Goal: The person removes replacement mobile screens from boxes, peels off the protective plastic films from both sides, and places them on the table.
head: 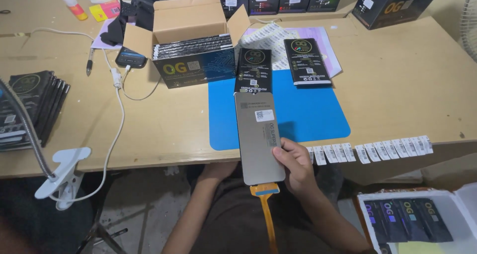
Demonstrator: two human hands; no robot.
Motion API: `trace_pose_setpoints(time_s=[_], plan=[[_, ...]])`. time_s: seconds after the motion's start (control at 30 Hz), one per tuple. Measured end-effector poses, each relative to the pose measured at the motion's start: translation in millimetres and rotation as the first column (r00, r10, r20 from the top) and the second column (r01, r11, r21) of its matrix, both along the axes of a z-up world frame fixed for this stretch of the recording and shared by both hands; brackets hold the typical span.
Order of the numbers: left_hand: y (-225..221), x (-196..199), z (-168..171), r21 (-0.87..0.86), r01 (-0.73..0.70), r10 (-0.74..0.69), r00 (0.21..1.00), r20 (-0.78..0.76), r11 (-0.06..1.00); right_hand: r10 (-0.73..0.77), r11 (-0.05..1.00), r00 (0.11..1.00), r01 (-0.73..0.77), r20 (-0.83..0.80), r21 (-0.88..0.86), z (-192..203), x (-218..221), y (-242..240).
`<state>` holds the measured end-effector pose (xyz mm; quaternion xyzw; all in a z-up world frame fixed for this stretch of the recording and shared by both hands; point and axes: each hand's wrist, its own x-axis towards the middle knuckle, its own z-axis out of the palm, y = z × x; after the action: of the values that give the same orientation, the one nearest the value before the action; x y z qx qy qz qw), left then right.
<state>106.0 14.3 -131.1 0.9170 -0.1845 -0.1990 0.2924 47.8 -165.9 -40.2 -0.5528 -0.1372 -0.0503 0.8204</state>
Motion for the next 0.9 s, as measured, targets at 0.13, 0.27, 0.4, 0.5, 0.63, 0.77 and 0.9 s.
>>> trace_pose_setpoints(time_s=[0.13,0.27,0.4,0.5,0.63,0.77,0.9], plan=[[3,-10,14,0.015,-0.035,0.036,0.997,-0.063,0.999,0.01,1.0,1.0,-0.01,-0.011,0.014,-11,2,5],[9,-19,24,0.05,-0.049,0.056,0.987,-0.148,0.998,0.011,1.0,0.999,-0.011,-0.052,0.005,-9,-1,4],[16,-21,25,0.073,-0.076,0.091,0.968,-0.234,0.994,0.053,0.999,0.979,-0.051,-0.199,0.016,-68,10,-17],[22,-39,13,0.098,-0.085,0.114,0.931,-0.347,0.992,0.067,0.998,0.984,-0.062,-0.165,0.03,-70,12,-18],[48,-71,-25,-0.014,-0.077,0.074,0.984,-0.161,0.997,0.054,0.999,0.978,-0.052,-0.201,0.016,-70,8,-16],[60,-98,-19,-0.129,-0.071,0.06,0.995,-0.081,0.989,0.089,0.996,0.976,-0.093,-0.199,-0.009,-72,7,-19],[59,-120,49,-0.061,-0.154,0.12,0.918,-0.378,0.986,0.126,0.991,0.964,-0.134,-0.234,-0.019,-71,8,-24]])
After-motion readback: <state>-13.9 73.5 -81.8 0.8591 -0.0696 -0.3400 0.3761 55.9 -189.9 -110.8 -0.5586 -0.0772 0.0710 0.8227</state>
